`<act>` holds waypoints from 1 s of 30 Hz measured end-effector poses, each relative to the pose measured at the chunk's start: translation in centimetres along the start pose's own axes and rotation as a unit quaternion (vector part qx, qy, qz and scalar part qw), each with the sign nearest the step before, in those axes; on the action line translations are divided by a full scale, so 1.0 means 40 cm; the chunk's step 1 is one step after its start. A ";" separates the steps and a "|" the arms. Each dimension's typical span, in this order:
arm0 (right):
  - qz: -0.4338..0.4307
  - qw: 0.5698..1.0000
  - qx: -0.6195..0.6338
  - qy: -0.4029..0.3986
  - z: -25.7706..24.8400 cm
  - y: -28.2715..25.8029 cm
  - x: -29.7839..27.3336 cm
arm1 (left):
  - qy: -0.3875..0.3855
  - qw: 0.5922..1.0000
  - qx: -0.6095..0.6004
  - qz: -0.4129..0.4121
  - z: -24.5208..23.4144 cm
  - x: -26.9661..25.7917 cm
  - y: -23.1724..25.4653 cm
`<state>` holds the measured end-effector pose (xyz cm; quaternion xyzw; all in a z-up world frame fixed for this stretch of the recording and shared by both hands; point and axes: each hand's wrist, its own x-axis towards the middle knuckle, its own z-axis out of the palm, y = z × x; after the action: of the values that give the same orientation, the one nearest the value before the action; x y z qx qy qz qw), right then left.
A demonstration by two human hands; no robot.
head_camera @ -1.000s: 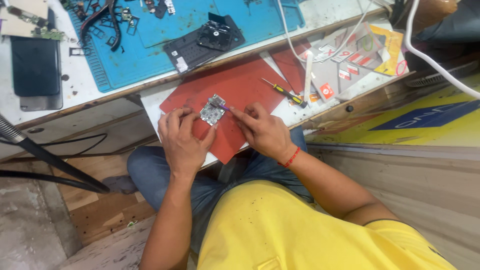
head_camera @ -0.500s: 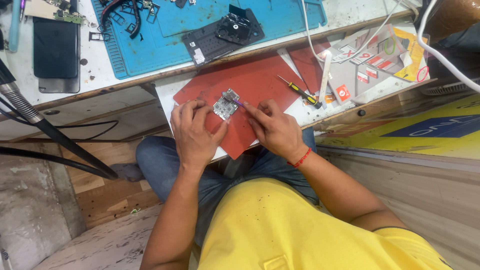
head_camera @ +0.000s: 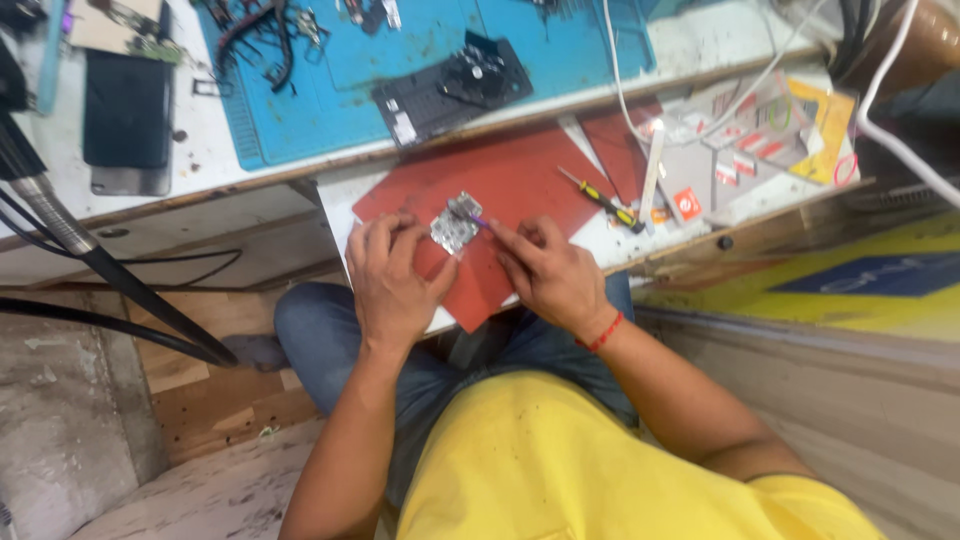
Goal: The person works on a small circuit board placed on a red mat. They use a purple tool to scrape or clean the board's surface and then use a hot air gun to apply heat to specific areas of the board.
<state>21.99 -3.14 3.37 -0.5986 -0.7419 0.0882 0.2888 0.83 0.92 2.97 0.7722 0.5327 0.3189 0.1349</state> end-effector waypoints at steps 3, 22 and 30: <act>0.046 0.998 -0.017 -0.038 -0.001 -0.006 -0.009 | -0.002 1.000 -0.017 -0.014 0.003 0.005 0.000; -0.036 0.982 0.007 -0.185 -0.016 -0.021 0.021 | 0.024 0.999 -0.026 -0.005 0.014 -0.014 -0.033; -0.020 0.989 -0.003 -0.144 -0.021 -0.008 0.012 | 0.028 0.998 -0.046 -0.008 0.017 -0.020 -0.037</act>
<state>22.12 -2.98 4.38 -0.5657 -0.7879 0.1656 0.1784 0.01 0.88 1.35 0.7513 0.5272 0.3641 0.1580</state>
